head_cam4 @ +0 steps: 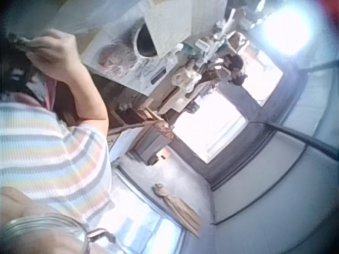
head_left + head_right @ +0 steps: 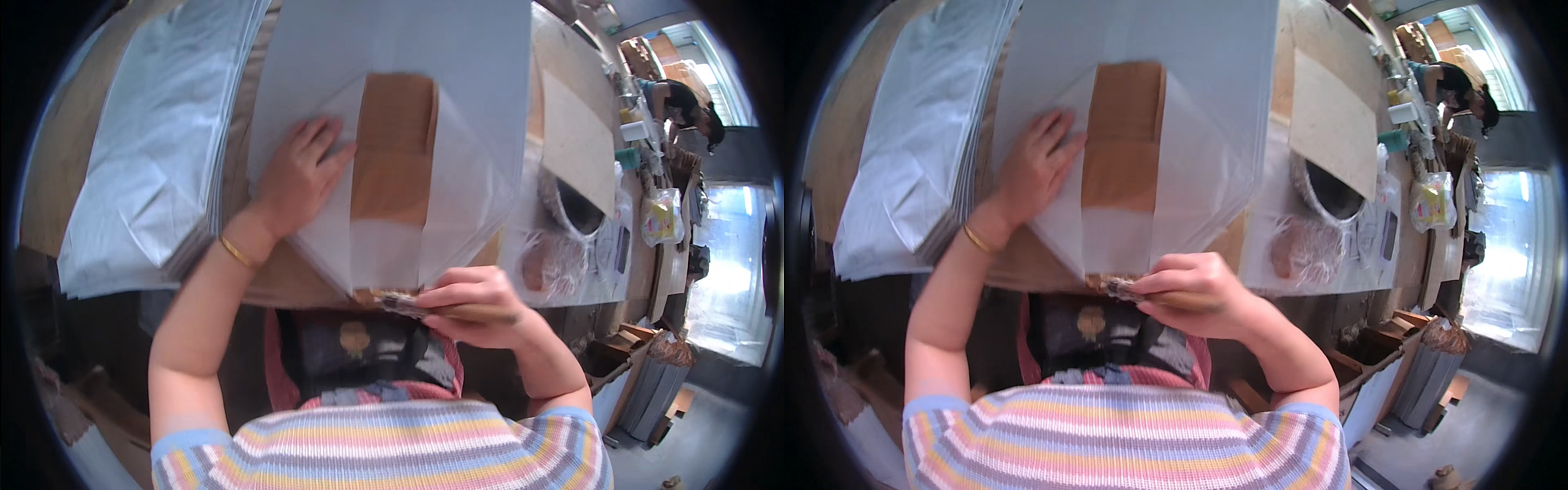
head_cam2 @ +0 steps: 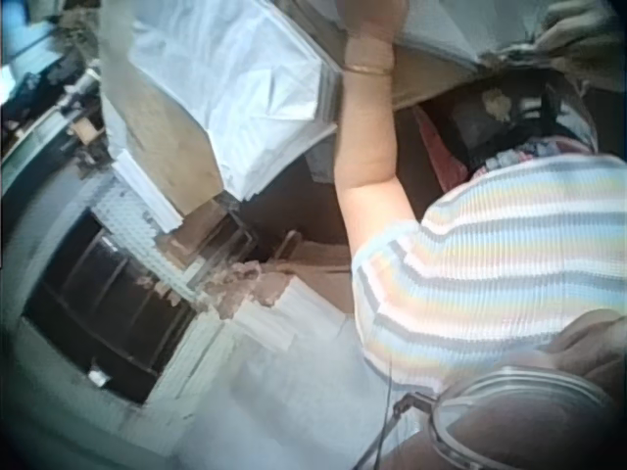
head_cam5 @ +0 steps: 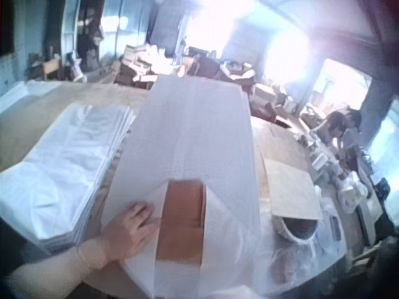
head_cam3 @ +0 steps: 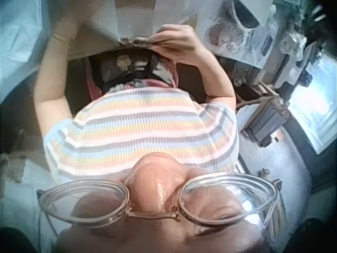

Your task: The person assembles paper bags by applying paste to the edges of a flat paper sheet with a brush, then folding and pressing the sides to form a bag. The process is repeated for multiple bags.

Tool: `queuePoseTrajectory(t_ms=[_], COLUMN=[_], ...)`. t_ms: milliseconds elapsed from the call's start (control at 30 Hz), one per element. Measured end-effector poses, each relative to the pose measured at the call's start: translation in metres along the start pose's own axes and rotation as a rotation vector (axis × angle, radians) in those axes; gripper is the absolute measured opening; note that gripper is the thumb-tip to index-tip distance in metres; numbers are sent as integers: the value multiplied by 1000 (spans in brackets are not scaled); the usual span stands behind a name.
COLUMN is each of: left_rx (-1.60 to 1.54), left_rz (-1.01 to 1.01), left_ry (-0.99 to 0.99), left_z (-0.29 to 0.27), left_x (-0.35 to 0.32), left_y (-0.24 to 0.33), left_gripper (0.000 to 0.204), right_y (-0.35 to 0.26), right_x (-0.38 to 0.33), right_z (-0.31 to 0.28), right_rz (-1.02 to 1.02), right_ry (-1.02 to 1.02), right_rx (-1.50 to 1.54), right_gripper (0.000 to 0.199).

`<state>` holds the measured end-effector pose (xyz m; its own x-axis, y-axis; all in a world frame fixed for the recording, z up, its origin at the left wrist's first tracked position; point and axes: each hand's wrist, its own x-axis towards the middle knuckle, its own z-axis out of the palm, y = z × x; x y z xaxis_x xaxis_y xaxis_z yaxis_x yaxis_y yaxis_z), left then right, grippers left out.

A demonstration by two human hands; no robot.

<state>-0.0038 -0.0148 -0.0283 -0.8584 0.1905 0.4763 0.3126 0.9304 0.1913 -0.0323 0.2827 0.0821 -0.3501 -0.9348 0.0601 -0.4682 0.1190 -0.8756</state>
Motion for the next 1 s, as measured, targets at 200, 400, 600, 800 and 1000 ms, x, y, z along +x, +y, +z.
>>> queuePoseTrajectory(t_ms=[200, 400, 600, 800, 1000], left_rx=[-14, -23, -67, -195, -169], left_rz=[-41, -29, -45, -113, -110], left_ry=[-79, -102, -40, 46, 0], left_z=[-9, -9, -9, -14, -14], left_x=[0, 4, 1, 6, 3], left_y=[2, 1, -1, 6, 1], left_gripper=[38, 40, 38, 31, 28], right_y=[38, 80, 84, 60, 56], right_x=[51, 112, 135, 165, 192], right_z=[-73, -88, -83, -10, -29], right_rz=[172, 338, 113, -94, 213], right_ry=[644, 620, 766, 558, 657], right_rx=[268, -158, -72, -54, -270], right_gripper=[10, 15, 12, 12, 19])
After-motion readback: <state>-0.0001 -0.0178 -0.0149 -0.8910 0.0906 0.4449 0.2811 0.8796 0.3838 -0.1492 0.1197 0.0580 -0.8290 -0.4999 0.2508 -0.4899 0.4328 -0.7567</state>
